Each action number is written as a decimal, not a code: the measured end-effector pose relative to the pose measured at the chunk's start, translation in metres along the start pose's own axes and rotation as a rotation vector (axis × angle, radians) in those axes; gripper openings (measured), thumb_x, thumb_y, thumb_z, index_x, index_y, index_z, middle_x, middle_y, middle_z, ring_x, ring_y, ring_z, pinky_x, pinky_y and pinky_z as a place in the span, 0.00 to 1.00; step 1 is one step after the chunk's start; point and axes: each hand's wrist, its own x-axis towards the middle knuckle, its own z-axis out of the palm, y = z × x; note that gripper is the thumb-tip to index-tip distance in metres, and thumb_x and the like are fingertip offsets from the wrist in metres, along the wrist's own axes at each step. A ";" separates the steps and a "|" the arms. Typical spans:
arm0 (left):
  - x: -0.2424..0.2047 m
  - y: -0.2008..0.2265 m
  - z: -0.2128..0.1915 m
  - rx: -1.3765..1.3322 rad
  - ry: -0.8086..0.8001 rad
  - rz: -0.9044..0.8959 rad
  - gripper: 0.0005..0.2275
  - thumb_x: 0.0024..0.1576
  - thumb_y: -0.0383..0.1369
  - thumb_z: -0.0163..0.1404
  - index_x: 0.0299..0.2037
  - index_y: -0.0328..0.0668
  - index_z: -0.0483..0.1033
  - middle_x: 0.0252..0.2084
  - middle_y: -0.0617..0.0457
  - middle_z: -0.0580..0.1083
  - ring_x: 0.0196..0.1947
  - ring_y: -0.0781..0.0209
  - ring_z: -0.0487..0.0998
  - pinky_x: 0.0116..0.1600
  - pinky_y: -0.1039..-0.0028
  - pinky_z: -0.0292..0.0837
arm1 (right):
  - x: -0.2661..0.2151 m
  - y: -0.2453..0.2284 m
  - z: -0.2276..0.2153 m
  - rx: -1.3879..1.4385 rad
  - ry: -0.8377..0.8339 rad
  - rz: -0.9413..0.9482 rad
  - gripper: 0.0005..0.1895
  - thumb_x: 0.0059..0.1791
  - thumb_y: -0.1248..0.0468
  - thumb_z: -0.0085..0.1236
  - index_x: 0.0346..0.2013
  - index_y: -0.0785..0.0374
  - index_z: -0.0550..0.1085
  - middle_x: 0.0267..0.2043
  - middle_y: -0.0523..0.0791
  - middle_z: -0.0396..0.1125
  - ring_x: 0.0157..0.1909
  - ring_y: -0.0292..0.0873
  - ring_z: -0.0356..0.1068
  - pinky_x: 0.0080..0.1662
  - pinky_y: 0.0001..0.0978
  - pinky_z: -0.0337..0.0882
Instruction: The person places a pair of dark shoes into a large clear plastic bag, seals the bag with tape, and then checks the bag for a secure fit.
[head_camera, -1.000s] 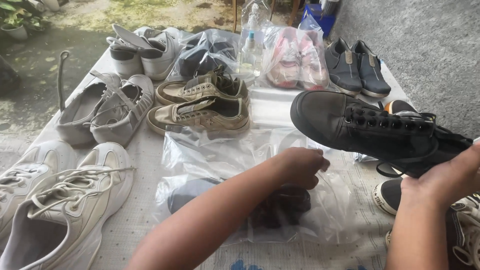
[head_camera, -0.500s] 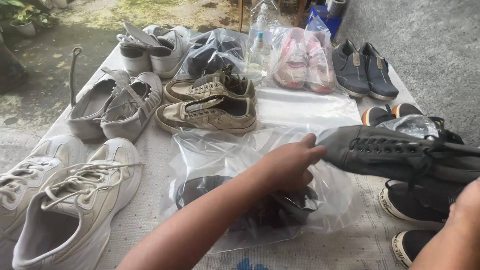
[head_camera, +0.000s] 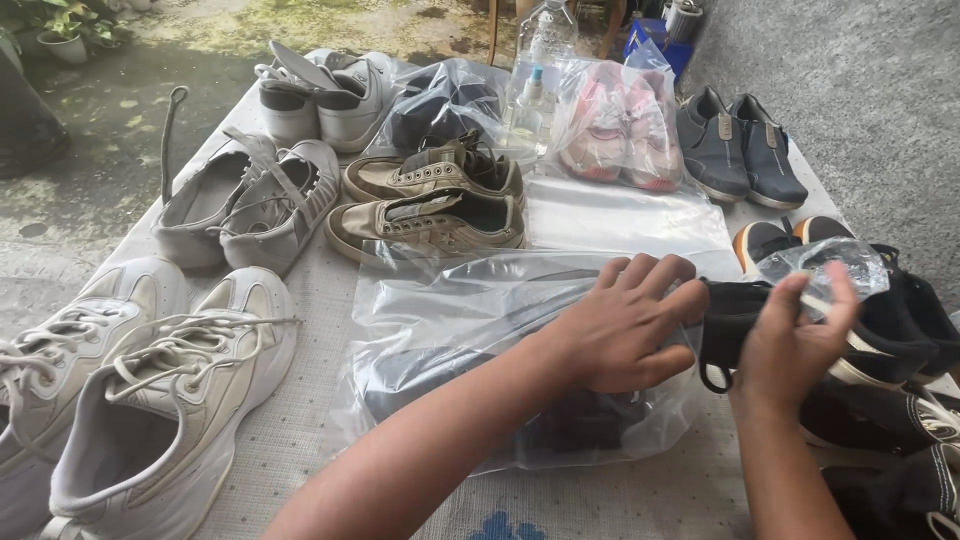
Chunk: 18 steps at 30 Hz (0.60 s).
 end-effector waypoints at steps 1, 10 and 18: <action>0.001 0.000 0.002 0.009 -0.010 -0.004 0.17 0.55 0.47 0.37 0.47 0.46 0.62 0.54 0.44 0.65 0.48 0.45 0.67 0.55 0.53 0.61 | -0.002 0.001 0.005 -0.016 -0.040 0.184 0.22 0.60 0.57 0.53 0.67 0.60 0.63 0.57 0.49 0.63 0.48 0.38 0.67 0.45 0.27 0.70; 0.004 -0.001 0.035 0.039 0.042 0.006 0.21 0.58 0.45 0.34 0.57 0.43 0.61 0.62 0.41 0.64 0.60 0.40 0.66 0.62 0.50 0.61 | -0.024 -0.021 0.031 0.561 -0.179 0.969 0.07 0.55 0.52 0.45 0.47 0.40 0.63 0.38 0.32 0.57 0.42 0.30 0.63 0.52 0.25 0.64; -0.015 -0.009 0.010 -0.156 -0.131 -0.065 0.23 0.61 0.36 0.43 0.67 0.51 0.55 0.71 0.42 0.56 0.72 0.39 0.58 0.68 0.48 0.59 | -0.056 -0.050 0.025 0.259 -0.369 0.740 0.28 0.56 0.61 0.47 0.69 0.48 0.49 0.53 0.46 0.58 0.50 0.35 0.66 0.59 0.35 0.67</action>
